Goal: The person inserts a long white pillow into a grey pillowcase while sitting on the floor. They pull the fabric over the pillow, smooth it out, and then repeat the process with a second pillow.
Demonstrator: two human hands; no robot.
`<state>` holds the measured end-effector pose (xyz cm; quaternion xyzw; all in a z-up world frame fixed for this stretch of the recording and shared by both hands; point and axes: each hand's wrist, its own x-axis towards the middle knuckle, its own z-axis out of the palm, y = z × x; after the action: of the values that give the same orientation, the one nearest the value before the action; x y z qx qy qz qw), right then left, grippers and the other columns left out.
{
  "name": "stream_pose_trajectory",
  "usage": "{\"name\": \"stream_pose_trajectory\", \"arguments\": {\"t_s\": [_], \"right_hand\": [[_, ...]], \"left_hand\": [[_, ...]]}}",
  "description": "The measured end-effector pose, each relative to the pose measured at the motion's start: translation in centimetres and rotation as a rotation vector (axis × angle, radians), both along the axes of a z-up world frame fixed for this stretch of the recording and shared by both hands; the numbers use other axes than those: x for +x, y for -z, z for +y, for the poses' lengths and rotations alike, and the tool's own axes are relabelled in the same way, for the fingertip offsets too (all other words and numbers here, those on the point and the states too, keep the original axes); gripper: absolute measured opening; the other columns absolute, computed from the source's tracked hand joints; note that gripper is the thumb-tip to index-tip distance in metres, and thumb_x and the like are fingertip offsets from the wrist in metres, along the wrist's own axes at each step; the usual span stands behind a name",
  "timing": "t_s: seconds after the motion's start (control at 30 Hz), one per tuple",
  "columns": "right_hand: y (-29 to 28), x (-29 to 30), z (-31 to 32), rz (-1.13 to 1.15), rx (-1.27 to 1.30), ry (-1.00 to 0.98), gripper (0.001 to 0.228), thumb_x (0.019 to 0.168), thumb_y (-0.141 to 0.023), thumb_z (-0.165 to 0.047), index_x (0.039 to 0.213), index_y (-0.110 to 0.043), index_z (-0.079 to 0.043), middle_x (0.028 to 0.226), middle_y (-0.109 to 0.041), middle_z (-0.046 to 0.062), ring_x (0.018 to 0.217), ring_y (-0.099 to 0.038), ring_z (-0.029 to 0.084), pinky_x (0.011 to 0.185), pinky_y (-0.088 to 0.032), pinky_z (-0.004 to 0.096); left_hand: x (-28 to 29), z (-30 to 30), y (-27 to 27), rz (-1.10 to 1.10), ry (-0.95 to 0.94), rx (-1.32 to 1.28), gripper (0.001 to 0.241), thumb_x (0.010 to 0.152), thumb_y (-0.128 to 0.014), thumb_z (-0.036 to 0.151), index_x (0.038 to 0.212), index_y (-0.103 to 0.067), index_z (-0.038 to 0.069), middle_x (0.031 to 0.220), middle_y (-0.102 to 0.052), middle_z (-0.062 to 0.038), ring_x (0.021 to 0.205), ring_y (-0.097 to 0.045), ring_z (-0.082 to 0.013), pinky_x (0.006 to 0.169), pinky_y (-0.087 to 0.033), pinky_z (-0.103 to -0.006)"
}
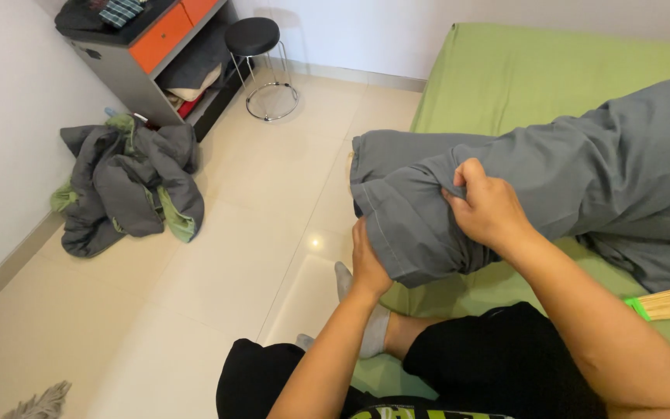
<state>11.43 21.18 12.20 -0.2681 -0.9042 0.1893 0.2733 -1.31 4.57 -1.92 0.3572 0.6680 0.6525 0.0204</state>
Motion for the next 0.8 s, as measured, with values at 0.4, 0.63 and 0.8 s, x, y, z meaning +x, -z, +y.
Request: {"name": "stream_pose_trajectory", "arguments": {"t_s": [0.4,0.63,0.8], "right_hand": [[-0.3,6.6,12.2,-0.242,0.328,0.381,0.013,0.093,-0.065,-0.015,0.103,-0.060,-0.009,0.091,-0.072,0.019,0.089,-0.068,0.042,0.078,-0.052,0.052],[-3.1,4.6,5.5,-0.370,-0.031,-0.053,0.070,0.078,-0.073,-0.041,0.138,-0.053,-0.012,0.121,-0.067,0.021,0.110,-0.065,0.040,0.088,-0.053,0.050],[1.3,4.4,8.3,-0.619,0.328,0.035,0.023,0.101,-0.055,-0.029,0.116,-0.061,-0.012,0.104,-0.075,0.017,0.094,-0.071,0.040,0.078,-0.056,0.054]], "left_hand": [[2.3,0.0,-4.7,-0.109,0.212,-0.169,0.035,0.069,-0.081,0.016,0.098,-0.064,0.005,0.092,-0.076,-0.015,0.085,-0.076,-0.0284,0.077,-0.058,-0.0361],[2.7,-1.5,-3.7,0.334,0.322,-0.102,0.039,0.059,-0.081,0.013,0.091,-0.061,0.005,0.090,-0.068,-0.017,0.088,-0.067,-0.0395,0.075,-0.053,-0.0444],[3.3,-3.1,-4.4,0.440,0.397,-0.062,0.035,0.054,-0.079,0.013,0.083,-0.061,0.006,0.083,-0.065,-0.013,0.084,-0.064,-0.0399,0.072,-0.052,-0.0458]]}}
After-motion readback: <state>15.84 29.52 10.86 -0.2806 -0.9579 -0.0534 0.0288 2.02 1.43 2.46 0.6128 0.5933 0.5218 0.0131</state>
